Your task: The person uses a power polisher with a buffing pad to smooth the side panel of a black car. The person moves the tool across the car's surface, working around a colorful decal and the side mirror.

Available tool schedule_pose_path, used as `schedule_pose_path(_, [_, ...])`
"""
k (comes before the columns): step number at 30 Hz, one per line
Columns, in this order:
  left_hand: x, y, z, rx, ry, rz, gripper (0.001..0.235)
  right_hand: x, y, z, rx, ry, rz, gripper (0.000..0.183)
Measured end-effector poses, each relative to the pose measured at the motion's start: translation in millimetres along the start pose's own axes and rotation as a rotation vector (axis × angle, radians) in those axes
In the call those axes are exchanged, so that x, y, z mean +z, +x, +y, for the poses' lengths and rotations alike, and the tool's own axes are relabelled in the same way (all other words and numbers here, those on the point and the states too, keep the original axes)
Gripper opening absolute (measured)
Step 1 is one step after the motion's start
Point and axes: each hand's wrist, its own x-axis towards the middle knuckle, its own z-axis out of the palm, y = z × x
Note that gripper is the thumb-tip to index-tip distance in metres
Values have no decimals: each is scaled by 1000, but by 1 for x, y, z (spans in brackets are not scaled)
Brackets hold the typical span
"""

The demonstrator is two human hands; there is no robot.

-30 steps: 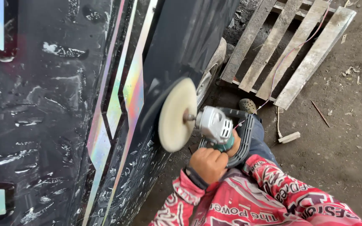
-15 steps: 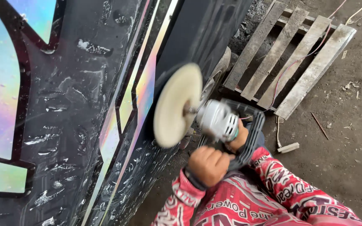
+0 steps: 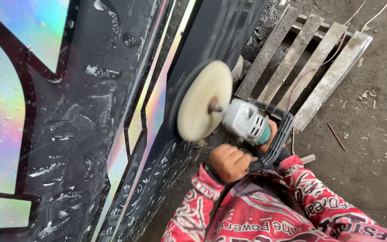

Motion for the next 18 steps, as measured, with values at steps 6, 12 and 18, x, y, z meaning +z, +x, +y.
schedule_pose_path(6, [-12,50,-15,33,-86,8,28,39,-1,-28,-432,-242,171,82])
schedule_pose_path(12, [-19,-8,33,-98,-21,30,34,15,-31,-24,-209,-520,-21,89])
schedule_pose_path(18, [-32,-39,66,-164,1,48,14,32,-37,-65,-319,-739,-61,93])
